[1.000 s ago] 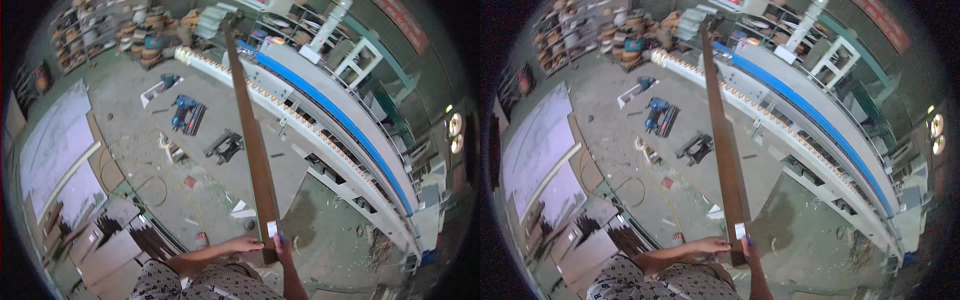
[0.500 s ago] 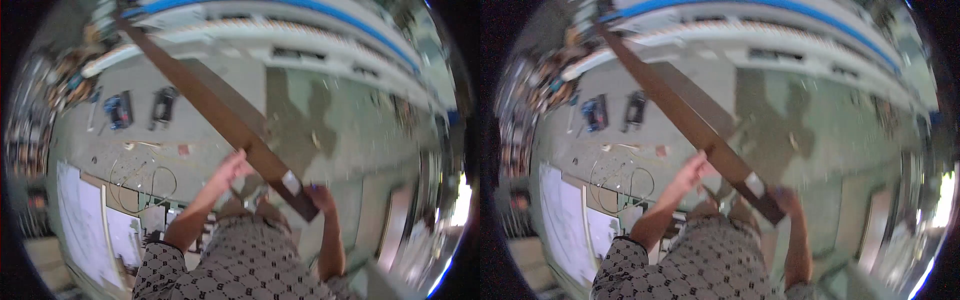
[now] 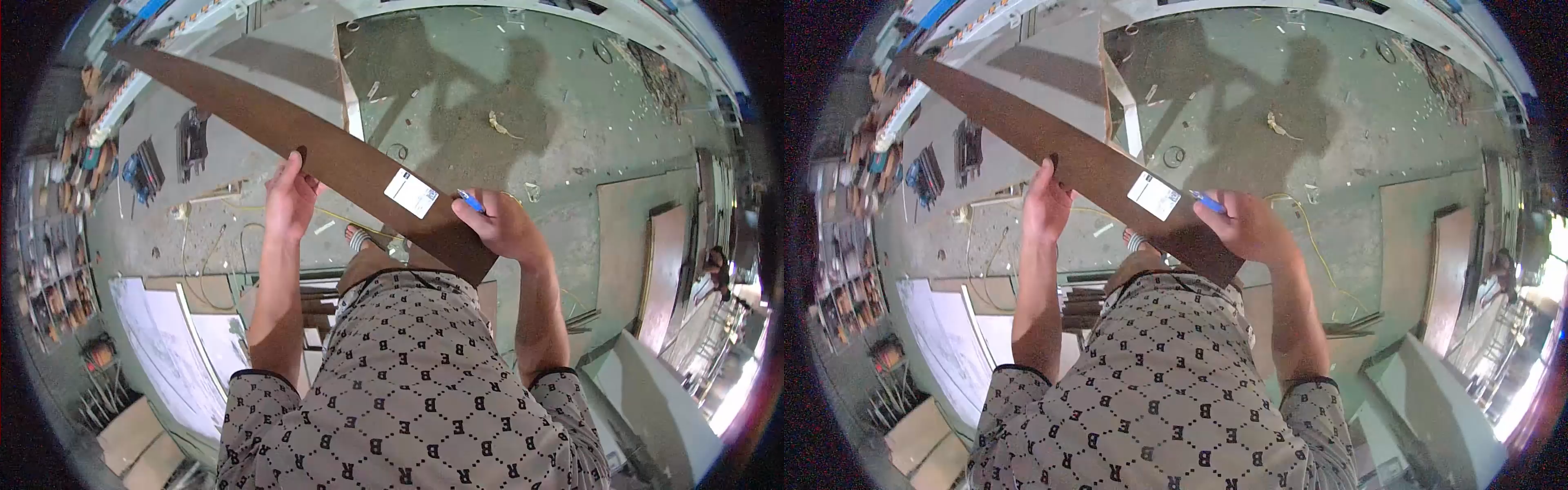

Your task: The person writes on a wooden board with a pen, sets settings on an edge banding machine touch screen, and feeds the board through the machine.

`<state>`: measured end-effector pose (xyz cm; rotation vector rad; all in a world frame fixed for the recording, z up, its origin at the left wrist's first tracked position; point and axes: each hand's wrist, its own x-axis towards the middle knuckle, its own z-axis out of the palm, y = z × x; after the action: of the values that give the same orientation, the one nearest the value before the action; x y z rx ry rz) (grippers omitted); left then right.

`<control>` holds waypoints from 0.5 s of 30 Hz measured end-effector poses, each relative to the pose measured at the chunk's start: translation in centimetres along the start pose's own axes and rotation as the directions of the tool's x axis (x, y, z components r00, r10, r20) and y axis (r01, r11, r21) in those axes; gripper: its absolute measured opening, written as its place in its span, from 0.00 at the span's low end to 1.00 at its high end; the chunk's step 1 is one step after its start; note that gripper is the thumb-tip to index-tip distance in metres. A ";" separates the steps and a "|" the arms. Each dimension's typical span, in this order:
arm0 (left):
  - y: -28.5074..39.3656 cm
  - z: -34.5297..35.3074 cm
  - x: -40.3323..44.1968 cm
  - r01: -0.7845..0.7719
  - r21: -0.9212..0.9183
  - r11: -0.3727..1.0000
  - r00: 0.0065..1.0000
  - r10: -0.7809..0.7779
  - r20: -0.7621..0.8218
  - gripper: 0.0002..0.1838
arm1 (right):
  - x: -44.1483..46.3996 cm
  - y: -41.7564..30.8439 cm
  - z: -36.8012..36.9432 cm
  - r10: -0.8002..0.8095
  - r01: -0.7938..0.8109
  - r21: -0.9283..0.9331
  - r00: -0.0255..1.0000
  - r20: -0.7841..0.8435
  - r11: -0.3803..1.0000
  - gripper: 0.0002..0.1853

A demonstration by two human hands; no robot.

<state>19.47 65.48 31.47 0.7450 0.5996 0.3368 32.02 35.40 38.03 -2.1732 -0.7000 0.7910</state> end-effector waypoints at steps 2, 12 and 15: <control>-0.3 -0.4 -0.1 0.014 0.013 1.000 1.000 -0.014 0.006 0.14 | -0.2 -0.4 -0.6 -0.019 0.019 -0.004 0.999 0.040 1.000 0.19; -1.4 0.2 -0.3 0.000 0.066 0.998 0.999 0.003 -0.039 0.17 | -0.5 -0.2 -0.7 -0.060 0.060 -0.018 0.998 -0.010 0.998 0.17; -1.6 -0.7 0.1 0.014 0.090 0.996 1.000 -0.015 0.008 0.20 | -0.4 0.0 -0.8 -0.066 0.066 -0.023 0.998 -0.008 0.998 0.17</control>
<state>19.20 64.75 29.85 0.8280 0.6152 0.2950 32.27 34.77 38.61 -2.1609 -0.7756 0.7430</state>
